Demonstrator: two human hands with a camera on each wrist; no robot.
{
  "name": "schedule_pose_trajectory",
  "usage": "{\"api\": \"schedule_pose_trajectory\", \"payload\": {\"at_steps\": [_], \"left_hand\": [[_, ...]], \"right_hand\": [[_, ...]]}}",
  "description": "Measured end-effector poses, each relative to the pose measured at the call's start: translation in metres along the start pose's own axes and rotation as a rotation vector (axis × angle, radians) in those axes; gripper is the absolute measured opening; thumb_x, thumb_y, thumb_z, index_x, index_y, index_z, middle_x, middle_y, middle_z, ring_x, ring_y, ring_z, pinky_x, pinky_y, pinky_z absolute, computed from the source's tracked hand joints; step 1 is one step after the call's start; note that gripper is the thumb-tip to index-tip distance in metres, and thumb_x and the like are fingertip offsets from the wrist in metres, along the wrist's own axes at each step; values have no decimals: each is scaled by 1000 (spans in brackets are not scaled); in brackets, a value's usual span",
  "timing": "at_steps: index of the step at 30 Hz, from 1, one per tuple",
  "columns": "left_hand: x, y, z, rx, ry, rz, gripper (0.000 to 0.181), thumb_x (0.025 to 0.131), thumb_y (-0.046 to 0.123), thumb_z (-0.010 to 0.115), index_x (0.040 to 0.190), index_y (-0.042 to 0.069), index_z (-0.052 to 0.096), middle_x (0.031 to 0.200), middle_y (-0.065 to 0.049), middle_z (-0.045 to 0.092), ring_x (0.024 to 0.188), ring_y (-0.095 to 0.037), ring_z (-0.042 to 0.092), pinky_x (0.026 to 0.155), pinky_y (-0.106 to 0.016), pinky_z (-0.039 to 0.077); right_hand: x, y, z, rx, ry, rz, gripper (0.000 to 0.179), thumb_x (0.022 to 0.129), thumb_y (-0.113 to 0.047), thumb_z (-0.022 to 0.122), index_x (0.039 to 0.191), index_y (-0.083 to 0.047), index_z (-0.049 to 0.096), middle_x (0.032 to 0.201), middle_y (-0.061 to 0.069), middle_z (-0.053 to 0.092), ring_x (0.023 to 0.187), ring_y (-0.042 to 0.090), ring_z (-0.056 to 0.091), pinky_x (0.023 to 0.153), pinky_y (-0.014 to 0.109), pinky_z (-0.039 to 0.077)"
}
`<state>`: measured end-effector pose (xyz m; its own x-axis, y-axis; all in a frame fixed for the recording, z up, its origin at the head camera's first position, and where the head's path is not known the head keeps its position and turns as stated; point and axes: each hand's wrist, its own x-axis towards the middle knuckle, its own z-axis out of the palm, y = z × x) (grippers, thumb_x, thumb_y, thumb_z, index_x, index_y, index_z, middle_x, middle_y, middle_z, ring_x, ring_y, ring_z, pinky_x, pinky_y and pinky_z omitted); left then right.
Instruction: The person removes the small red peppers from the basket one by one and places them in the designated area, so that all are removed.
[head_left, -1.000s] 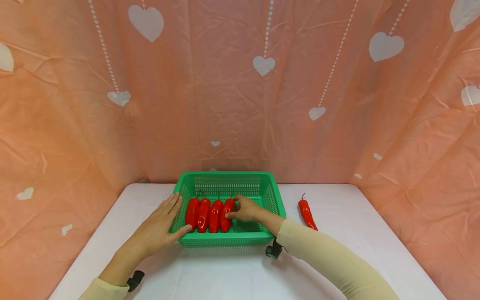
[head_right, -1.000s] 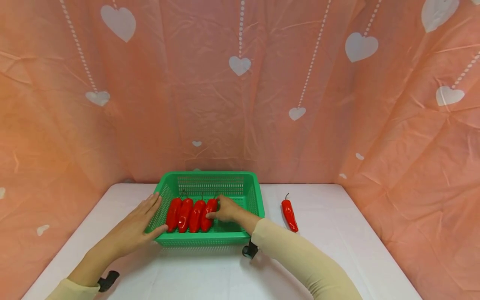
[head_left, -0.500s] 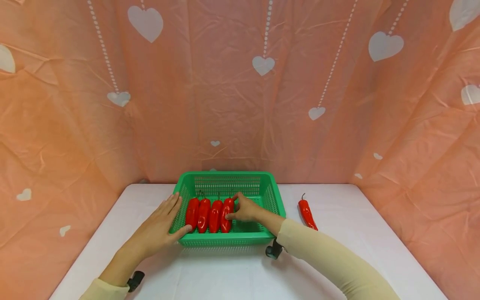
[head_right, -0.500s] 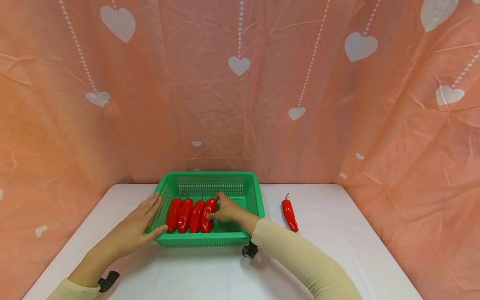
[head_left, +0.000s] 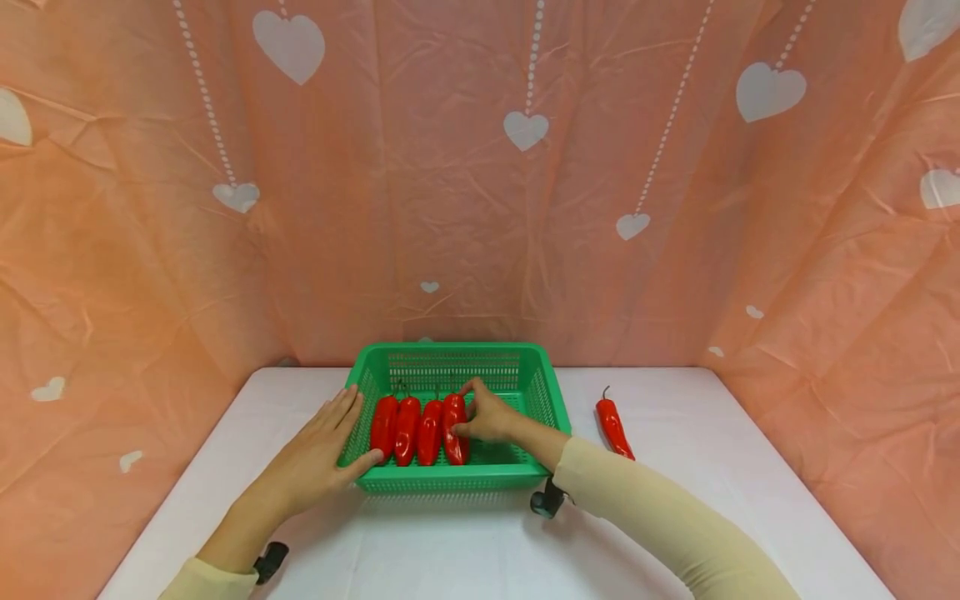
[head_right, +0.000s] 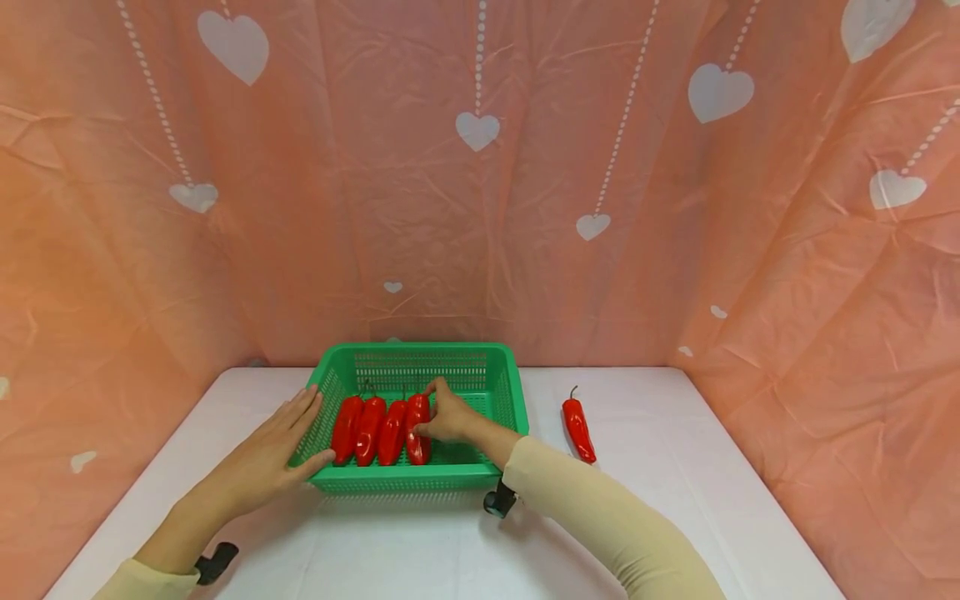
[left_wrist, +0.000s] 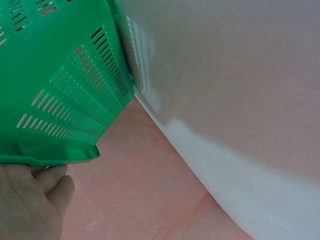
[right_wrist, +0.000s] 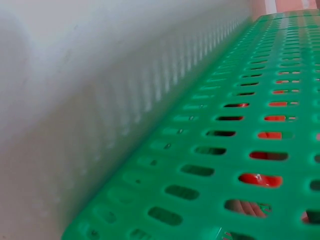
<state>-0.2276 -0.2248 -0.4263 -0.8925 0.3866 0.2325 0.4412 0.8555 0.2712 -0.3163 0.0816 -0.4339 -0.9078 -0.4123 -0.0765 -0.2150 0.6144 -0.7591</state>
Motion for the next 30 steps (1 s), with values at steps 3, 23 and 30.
{"api": "schedule_pose_trajectory", "payload": {"at_steps": [3, 23, 30], "left_hand": [[0, 0, -1, 3, 2, -1, 96, 103, 60, 63, 164, -7, 34, 176, -23, 23, 162, -45, 20, 128, -63, 26], [-1, 0, 0, 0, 10, 5, 97, 103, 63, 61, 164, -8, 34, 175, -23, 24, 162, -45, 21, 128, -62, 26], [0, 0, -1, -1, 5, 0, 96, 102, 60, 63, 164, -7, 34, 175, -23, 24, 162, -45, 20, 128, -62, 26]], "right_hand": [[0, -1, -1, 15, 13, -11, 58, 94, -8, 82, 138, -6, 44, 102, 14, 66, 75, 19, 60, 64, 28, 50], [-3, -5, -8, 142, 68, -87, 59, 98, -7, 77, 147, -8, 45, 119, 17, 59, 88, 23, 65, 66, 32, 57], [-9, -12, -17, 207, 95, -126, 60, 97, -4, 77, 148, -5, 45, 119, 20, 61, 92, 28, 68, 72, 40, 65]]}}
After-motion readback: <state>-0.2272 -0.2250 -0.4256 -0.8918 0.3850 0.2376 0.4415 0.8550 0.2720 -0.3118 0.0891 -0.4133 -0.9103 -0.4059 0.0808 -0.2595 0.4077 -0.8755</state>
